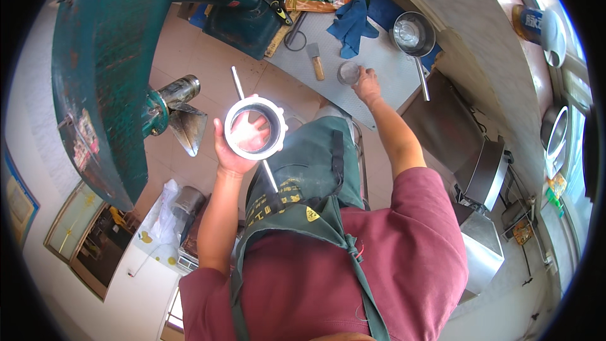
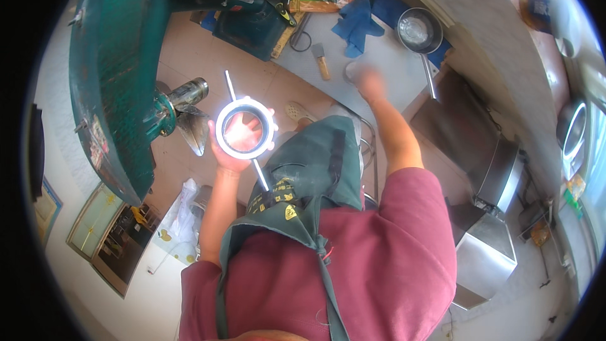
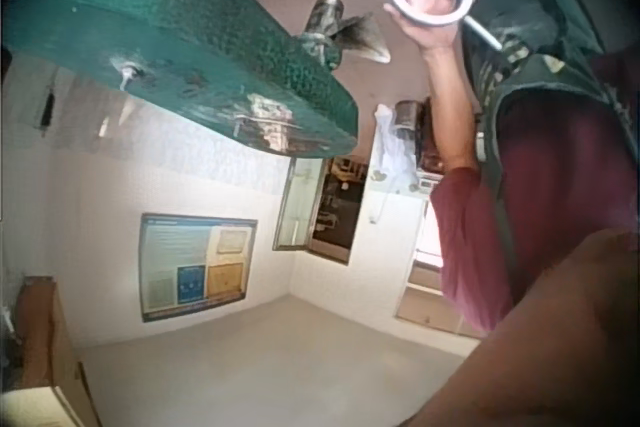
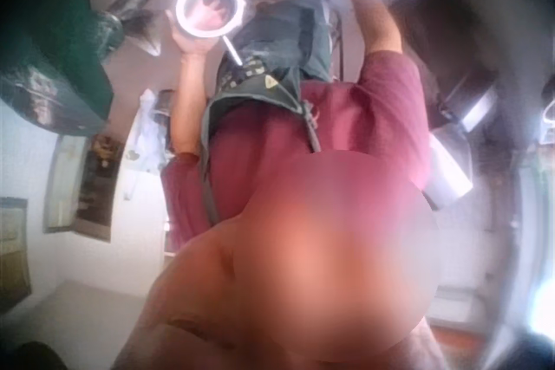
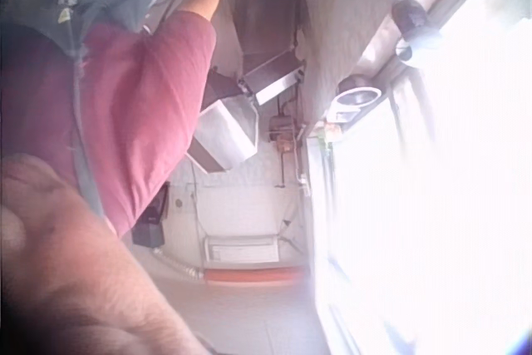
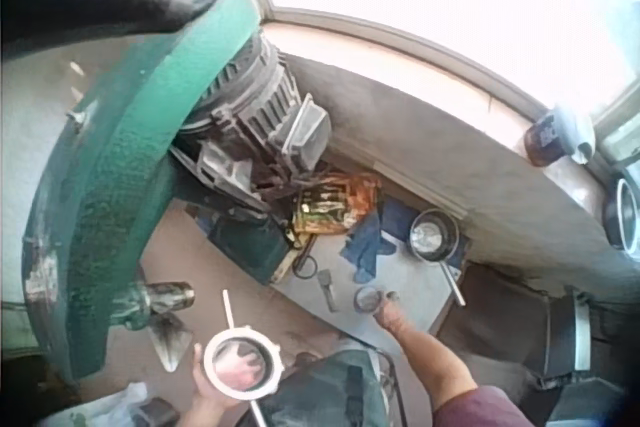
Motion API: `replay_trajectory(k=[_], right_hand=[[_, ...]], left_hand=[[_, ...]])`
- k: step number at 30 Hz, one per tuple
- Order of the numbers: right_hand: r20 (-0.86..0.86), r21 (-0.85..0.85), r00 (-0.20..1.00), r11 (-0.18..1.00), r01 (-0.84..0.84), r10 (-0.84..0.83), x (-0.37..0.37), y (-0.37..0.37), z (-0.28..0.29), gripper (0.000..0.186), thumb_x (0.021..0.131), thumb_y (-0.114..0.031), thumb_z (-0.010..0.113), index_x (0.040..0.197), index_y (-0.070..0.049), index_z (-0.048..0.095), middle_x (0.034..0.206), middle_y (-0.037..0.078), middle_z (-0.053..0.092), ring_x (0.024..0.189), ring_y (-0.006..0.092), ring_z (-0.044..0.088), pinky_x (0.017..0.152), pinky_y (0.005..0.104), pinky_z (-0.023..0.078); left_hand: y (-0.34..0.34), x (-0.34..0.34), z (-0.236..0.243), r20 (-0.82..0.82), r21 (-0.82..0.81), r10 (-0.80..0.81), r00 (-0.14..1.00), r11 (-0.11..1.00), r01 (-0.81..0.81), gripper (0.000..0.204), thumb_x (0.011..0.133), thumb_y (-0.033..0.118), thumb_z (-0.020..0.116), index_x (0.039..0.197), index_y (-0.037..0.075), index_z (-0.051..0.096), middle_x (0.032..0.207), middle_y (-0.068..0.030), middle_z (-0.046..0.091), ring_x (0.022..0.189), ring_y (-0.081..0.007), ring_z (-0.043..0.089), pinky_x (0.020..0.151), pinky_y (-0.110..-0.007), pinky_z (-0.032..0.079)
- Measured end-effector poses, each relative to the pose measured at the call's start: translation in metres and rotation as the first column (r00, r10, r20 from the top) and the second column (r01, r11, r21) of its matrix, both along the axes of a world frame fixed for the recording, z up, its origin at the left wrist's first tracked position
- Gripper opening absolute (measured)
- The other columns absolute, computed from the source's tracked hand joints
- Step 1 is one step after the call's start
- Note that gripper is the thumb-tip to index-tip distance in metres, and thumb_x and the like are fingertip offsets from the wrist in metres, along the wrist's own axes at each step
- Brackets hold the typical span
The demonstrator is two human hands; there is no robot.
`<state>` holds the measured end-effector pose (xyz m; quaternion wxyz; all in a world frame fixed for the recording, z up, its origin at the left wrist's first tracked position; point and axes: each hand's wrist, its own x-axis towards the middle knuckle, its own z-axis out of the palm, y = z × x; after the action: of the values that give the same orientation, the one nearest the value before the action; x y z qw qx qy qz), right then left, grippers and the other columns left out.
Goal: The person cleans a metal machine component by hand and with a brush, applies a yellow substance from a container, and kemudian reassembles it onto a larger industrial processing machine.
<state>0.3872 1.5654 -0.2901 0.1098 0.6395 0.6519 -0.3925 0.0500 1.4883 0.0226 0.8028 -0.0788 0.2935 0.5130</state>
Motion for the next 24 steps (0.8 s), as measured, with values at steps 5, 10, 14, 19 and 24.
replay_trajectory(k=[5, 10, 14, 19, 24], right_hand=[[0.131, 0.015, 0.99, 0.998, -0.06, 0.058, -0.025, 0.012, -0.016, 0.092, 0.071, -0.03, 0.091, 0.148, -0.014, 0.042, 0.141, 0.018, 0.046, 0.127, 0.039, 0.052, 0.101, 0.0504, 0.049], [0.262, 0.128, 0.945, 0.964, -0.234, 0.195, -0.022, 0.016, -0.044, 0.08, 0.068, -0.031, 0.092, 0.135, -0.013, 0.05, 0.127, 0.014, 0.054, 0.119, 0.0358, 0.056, 0.095, 0.0472, 0.051], [0.137, 0.274, 0.986, 0.953, -0.127, 0.091, -0.006, 0.005, -0.063, 0.067, 0.068, -0.032, 0.091, 0.121, -0.008, 0.058, 0.115, 0.017, 0.06, 0.109, 0.0363, 0.063, 0.088, 0.046, 0.054], [-0.185, 0.147, 0.955, 0.955, 0.258, -0.23, 0.055, -0.023, -0.121, 0.047, 0.075, -0.035, 0.086, 0.105, -0.002, 0.071, 0.096, 0.02, 0.073, 0.092, 0.0364, 0.071, 0.082, 0.045, 0.055], [-0.077, -0.168, 0.796, 0.795, 0.583, -0.6, 0.097, -0.035, -0.066, 0.05, 0.077, -0.039, 0.084, 0.103, 0.002, 0.073, 0.098, 0.02, 0.076, 0.094, 0.0367, 0.072, 0.084, 0.0435, 0.054]], left_hand=[[-0.007, 0.001, -0.008, -0.058, -0.202, 0.04, 0.998, 0.978, -0.051, 0.095, 0.09, 0.076, 0.054, 0.158, 0.015, 0.029, 0.154, -0.0391, 0.03, 0.136, -0.0623, 0.038, 0.096, -0.073, 0.047], [-0.013, 0.001, -0.012, -0.053, -0.21, 0.079, 0.995, 0.974, -0.089, 0.072, 0.101, 0.064, 0.044, 0.148, 0.009, 0.044, 0.144, -0.0276, 0.047, 0.125, -0.042, 0.055, 0.081, -0.037, 0.058], [-0.005, 0.008, -0.004, -0.075, -0.247, 0.094, 0.993, 0.963, -0.11, 0.066, 0.1, 0.063, 0.045, 0.142, 0.012, 0.05, 0.143, -0.027, 0.048, 0.126, -0.0446, 0.054, 0.097, -0.071, 0.047], [-0.007, 0.005, -0.007, -0.064, -0.297, 0.097, 0.993, 0.948, -0.111, 0.065, 0.1, 0.063, 0.047, 0.142, 0.013, 0.049, 0.141, -0.0267, 0.051, 0.125, -0.0459, 0.055, 0.095, -0.07, 0.049], [-0.005, 0.006, -0.012, -0.088, -0.288, 0.084, 0.993, 0.952, -0.106, 0.058, 0.102, 0.057, 0.048, 0.133, 0.009, 0.054, 0.134, -0.0259, 0.055, 0.123, -0.041, 0.057, 0.1, -0.058, 0.051]])
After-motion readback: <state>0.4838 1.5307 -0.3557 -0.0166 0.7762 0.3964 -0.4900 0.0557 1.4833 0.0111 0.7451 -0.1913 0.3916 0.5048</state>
